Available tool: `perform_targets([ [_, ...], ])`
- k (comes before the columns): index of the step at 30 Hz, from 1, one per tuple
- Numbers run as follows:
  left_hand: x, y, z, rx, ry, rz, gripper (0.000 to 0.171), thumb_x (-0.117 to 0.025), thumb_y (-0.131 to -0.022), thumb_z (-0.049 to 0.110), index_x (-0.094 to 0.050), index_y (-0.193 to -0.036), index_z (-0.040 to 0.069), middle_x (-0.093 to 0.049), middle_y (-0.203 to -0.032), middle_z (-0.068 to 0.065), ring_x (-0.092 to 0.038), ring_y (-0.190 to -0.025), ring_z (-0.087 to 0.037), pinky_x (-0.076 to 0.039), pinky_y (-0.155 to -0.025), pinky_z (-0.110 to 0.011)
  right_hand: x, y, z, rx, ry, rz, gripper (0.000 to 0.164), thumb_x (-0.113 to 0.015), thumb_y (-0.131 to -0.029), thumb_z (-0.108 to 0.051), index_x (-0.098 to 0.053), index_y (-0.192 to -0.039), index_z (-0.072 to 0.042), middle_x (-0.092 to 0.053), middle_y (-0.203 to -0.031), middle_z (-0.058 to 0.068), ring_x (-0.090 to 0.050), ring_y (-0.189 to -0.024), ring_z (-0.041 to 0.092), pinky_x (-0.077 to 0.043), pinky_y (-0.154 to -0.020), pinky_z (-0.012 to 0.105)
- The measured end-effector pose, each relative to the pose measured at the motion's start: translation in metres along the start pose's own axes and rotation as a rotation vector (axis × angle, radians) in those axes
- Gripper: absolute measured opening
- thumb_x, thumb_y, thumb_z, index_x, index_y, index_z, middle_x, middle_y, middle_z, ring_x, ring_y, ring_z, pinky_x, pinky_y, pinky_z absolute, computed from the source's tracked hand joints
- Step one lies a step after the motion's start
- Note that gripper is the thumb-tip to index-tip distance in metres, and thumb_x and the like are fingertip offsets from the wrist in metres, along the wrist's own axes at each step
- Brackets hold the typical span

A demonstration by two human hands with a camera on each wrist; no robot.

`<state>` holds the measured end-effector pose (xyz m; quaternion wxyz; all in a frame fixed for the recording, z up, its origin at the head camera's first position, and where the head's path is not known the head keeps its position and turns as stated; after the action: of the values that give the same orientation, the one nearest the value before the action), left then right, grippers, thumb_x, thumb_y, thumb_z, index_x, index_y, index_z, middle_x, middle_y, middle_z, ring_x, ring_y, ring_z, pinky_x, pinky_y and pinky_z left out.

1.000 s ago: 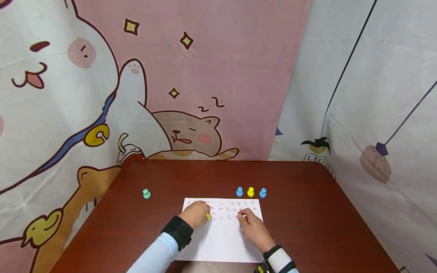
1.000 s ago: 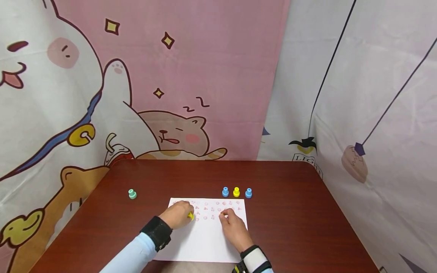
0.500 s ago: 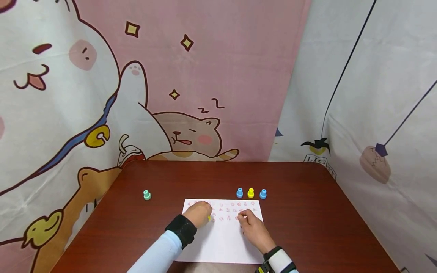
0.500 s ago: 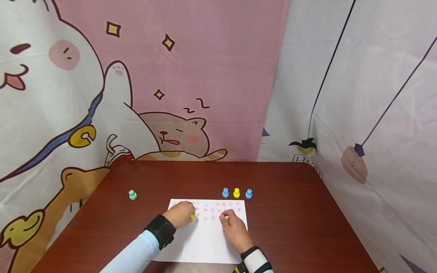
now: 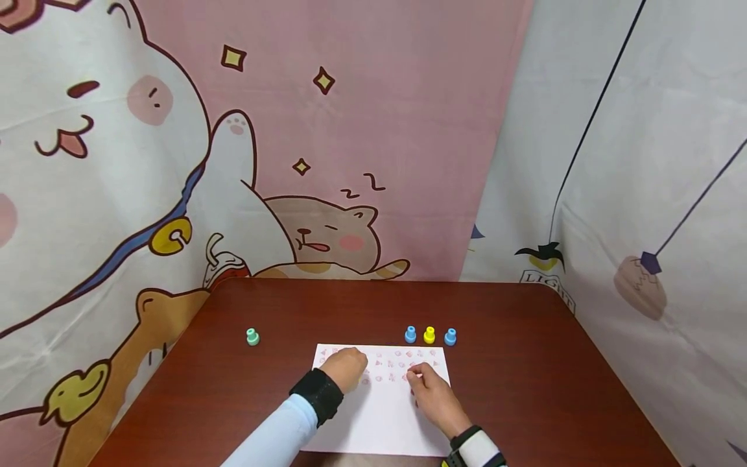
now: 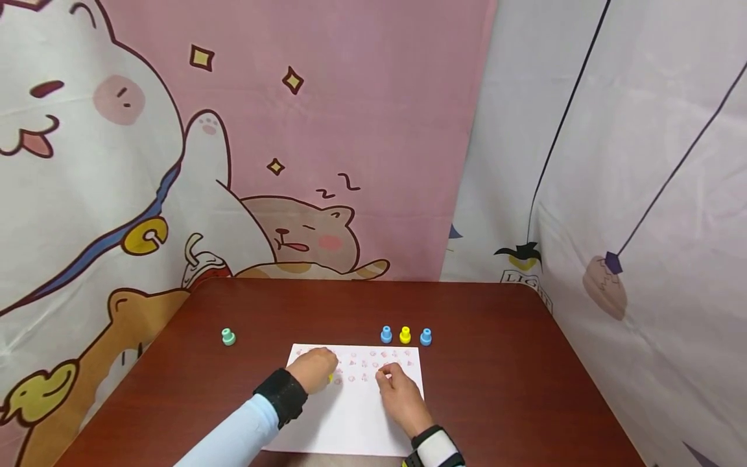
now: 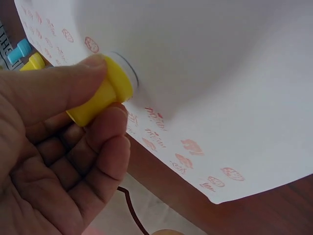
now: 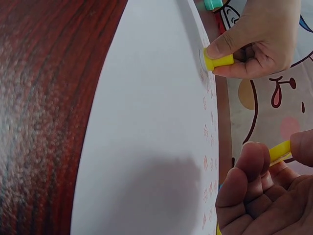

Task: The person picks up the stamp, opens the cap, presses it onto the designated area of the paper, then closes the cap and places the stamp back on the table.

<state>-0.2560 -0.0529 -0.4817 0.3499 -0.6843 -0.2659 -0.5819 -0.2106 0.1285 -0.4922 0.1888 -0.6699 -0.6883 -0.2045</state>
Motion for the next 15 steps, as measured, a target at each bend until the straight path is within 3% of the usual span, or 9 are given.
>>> perform_targets([
  [11,0.0043,0.0006,0.0022,0.005,-0.014,0.018,0.014,-0.078,-0.073,0.002,-0.068,-0.079,0.008,-0.065,-0.075,-0.006,-0.063,-0.074,-0.020,-0.054,-0.069,-0.030,0.0002,0.0003,0.0025,0.012,0.002,-0.003,0.023,-0.054,-0.103,-0.024,-0.060,-0.113,-0.003,-0.057,-0.076,0.003,-0.053,-0.061,0.015,-0.044,-0.057,0.033],
  [15,-0.0013,-0.0010,-0.0001,-0.009,-0.001,0.037,0.015,-0.078,-0.072,0.001,-0.068,-0.081,0.007,-0.065,-0.075,-0.006,-0.062,-0.073,-0.020,-0.054,-0.068,-0.031,-0.0003,0.0012,0.0027,0.020,0.001,0.000,0.022,-0.054,-0.103,-0.023,-0.060,-0.112,-0.003,-0.057,-0.074,0.003,-0.053,-0.060,0.015,-0.043,-0.056,0.032],
])
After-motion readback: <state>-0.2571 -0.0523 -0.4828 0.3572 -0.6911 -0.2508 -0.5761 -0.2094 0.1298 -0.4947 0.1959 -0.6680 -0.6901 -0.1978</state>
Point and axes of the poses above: each hand's wrist, its own y-axis away from the middle knuckle, its own x-axis out of the back of the hand, z = x × y, the point moved 5 cm from there along -y, towards the middle knuckle
